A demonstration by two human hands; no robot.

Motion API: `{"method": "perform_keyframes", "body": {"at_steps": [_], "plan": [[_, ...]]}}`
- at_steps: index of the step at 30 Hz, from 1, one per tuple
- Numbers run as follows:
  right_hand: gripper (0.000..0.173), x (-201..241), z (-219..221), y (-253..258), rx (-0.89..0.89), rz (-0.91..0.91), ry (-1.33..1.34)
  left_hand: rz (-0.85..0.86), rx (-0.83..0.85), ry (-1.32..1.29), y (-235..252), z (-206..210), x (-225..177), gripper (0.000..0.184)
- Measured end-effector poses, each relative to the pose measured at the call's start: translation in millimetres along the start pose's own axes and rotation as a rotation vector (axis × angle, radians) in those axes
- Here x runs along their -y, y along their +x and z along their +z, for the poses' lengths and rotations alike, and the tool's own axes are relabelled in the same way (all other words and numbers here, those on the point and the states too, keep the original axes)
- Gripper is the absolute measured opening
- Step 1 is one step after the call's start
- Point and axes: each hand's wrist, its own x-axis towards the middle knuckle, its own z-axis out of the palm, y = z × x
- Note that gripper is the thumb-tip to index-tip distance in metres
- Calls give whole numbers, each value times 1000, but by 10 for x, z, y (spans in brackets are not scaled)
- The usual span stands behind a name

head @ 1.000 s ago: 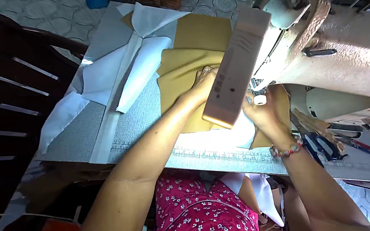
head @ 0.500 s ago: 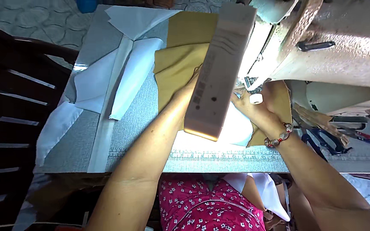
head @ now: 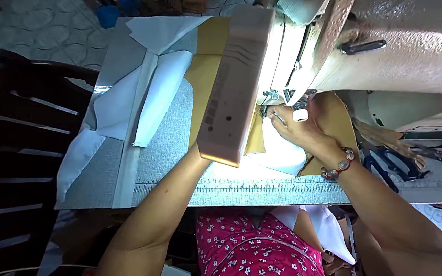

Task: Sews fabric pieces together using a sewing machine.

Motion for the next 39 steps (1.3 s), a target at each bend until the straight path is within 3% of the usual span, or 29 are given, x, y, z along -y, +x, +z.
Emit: {"method": "perform_keyframes", "body": {"at_steps": [3, 6, 12, 22, 28, 32, 35, 39], "plan": [[25, 60, -32, -88, 15, 31, 53, -24, 86, 37, -201, 35, -8, 37], [22, 151, -70, -167, 10, 62, 90, -23, 60, 53, -479, 122, 24, 34], [27, 117, -40, -94, -6, 11, 9, -112, 81, 100, -256, 101, -144, 40], [15, 304, -273, -209, 14, 17, 64, -202, 148, 55, -206, -64, -401, 43], [25, 184, -176, -220, -41, 56, -115, -246, 163, 76, -186, -93, -326, 46], [29, 308, -227, -301, 14, 60, -303, -368, 185, 159, -277, -153, -427, 56], [24, 398, -215, -319, 42, 125, -222, -428, 222, 225, -364, -130, -580, 63], [34, 79, -143, -427, -7, 95, -293, -358, 227, 201, -353, -123, -462, 64]]}}
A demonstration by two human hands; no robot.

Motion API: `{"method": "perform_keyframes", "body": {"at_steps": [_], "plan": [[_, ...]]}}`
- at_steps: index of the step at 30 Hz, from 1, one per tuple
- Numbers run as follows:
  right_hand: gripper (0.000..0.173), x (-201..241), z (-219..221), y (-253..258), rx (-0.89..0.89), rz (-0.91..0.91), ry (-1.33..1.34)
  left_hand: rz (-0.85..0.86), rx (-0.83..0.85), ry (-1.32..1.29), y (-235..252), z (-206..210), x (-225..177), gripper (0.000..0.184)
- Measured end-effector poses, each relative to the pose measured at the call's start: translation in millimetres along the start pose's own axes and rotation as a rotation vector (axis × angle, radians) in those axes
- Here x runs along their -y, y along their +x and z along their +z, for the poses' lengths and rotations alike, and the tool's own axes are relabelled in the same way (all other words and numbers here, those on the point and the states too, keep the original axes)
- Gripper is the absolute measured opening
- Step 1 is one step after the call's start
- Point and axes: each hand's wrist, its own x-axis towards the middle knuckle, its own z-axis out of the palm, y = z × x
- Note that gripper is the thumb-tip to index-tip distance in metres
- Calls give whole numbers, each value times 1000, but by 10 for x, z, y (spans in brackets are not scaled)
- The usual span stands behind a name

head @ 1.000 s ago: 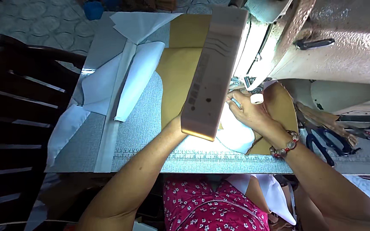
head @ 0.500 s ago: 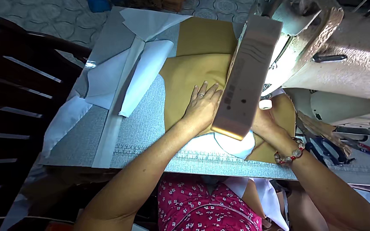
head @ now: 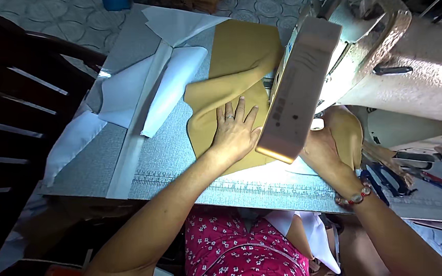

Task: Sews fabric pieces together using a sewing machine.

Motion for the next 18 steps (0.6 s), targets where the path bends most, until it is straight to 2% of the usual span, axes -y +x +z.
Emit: {"method": "perform_keyframes", "body": {"at_steps": [3, 5, 7, 9, 14, 18], "plan": [[30, 66, -89, -148, -50, -74, 10, 51, -30, -40, 30, -23, 79, 64], [29, 233, -167, -249, -124, -87, 176, 71, -116, -84, -65, -48, -37, 54], [29, 369, -159, -283, -157, 11, 409, 84, -174, -148, -146, -2, -160, 49], [28, 430, -99, -308, -159, 99, 509, 78, -141, -177, -193, 118, -181, 51], [31, 448, -44, -379, -146, 104, 397, 75, -95, -73, -221, 205, -100, 56], [33, 593, -170, -323, -166, 177, 474, 79, -98, -71, -224, 173, -151, 54]]}}
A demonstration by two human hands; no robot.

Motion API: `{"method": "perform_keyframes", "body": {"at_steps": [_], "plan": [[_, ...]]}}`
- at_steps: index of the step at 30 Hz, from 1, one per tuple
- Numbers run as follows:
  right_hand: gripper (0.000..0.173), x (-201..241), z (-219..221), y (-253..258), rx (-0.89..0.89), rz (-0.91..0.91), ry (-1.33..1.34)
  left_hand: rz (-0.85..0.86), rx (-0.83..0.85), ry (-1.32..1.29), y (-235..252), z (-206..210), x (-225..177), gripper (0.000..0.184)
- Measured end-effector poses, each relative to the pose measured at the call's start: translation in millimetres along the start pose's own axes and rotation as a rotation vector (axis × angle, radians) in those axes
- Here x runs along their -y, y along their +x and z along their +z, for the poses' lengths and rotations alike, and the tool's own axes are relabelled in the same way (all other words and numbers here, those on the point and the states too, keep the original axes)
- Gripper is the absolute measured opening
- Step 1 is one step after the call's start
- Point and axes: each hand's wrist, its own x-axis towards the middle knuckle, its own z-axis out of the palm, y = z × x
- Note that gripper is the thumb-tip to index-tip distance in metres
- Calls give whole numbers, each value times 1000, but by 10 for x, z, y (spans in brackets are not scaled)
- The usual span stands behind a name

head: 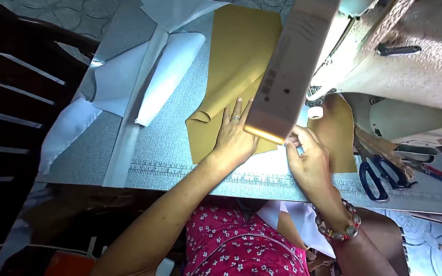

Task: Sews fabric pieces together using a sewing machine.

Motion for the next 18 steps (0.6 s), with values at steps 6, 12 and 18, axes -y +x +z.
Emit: {"method": "perform_keyframes", "body": {"at_steps": [6, 12, 18], "plan": [[36, 126, 174, 22, -41, 131, 27, 5, -3, -16, -36, 19, -40, 52], [46, 195, 313, -29, -68, 109, -163, -8, -8, 13, -45, 24, -55, 54], [37, 241, 410, -76, -96, 114, -261, -16, -4, 12, -53, -7, -84, 54]]}}
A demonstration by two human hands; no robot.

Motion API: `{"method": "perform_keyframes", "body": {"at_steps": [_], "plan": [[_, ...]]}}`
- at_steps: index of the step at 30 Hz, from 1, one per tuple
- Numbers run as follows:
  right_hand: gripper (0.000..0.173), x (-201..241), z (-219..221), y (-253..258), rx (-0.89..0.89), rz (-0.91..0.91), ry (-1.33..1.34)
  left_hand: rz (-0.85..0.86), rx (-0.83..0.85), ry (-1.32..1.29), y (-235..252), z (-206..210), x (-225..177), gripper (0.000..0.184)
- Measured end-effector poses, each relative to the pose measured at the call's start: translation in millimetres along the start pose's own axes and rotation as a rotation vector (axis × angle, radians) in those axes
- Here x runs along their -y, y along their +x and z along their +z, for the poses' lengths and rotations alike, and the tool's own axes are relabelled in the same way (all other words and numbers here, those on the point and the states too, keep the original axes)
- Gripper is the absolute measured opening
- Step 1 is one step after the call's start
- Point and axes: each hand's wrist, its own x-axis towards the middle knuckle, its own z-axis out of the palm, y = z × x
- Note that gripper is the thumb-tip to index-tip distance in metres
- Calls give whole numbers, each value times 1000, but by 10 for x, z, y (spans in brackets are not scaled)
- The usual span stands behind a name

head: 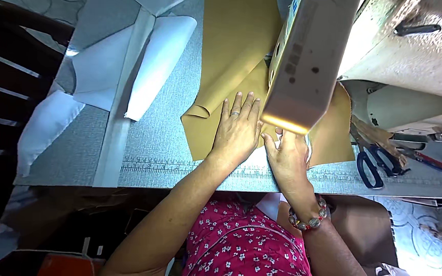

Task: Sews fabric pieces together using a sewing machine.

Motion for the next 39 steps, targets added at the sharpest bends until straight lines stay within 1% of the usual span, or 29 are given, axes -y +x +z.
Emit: {"method": "perform_keyframes", "body": {"at_steps": [3, 6, 10, 12, 15, 18, 21, 24, 26, 28, 30, 32, 34, 35, 37, 38, 39], "plan": [[32, 31, 5, 15, -15, 27, 34, -2, -11, -14, 8, -9, 1, 55], [33, 47, -23, 35, 12, 107, 95, -2, -3, -54, 2, -26, 14, 54], [35, 68, -172, 118, 167, 291, 255, -11, -12, -159, 17, -49, 70, 54], [33, 34, -250, 177, 260, 347, 337, -12, -39, -217, 26, -49, 99, 53], [31, -49, -305, 229, 331, 367, 487, -12, -55, -279, 36, -47, 116, 50], [30, -87, -334, 225, 357, 374, 575, -18, -30, -322, 45, -69, 125, 48], [29, -88, -325, 220, 365, 346, 529, -4, 36, -324, 48, -95, 132, 47], [28, -68, -323, 212, 390, 331, 456, 10, 91, -251, 46, -105, 120, 45], [29, -69, -374, 208, 428, 277, 391, 22, 93, -195, 41, -95, 100, 44], [30, -67, -474, 240, 443, 155, 296, 41, 103, -157, 47, -108, 99, 47], [23, -115, -536, 272, 377, -37, 207, 52, 119, -145, 42, -128, 101, 52], [26, -241, -495, 319, 308, -230, 134, 67, 122, -127, 34, -136, 99, 55], [32, -413, -376, 326, 281, -362, 83, 62, 118, -126, 17, -151, 80, 59], [34, -478, -333, 304, 278, -398, 63, 55, 124, -127, 12, -168, 80, 66], [41, -557, -309, 221, 269, -413, 40, 33, 137, -176, -30, -202, 115, 83], [43, -580, -313, 170, 267, -406, 39, 22, 130, -188, -72, -214, 142, 85], [44, -595, -320, 123, 260, -401, 36, 9, 122, -178, -120, -218, 170, 81]]}}
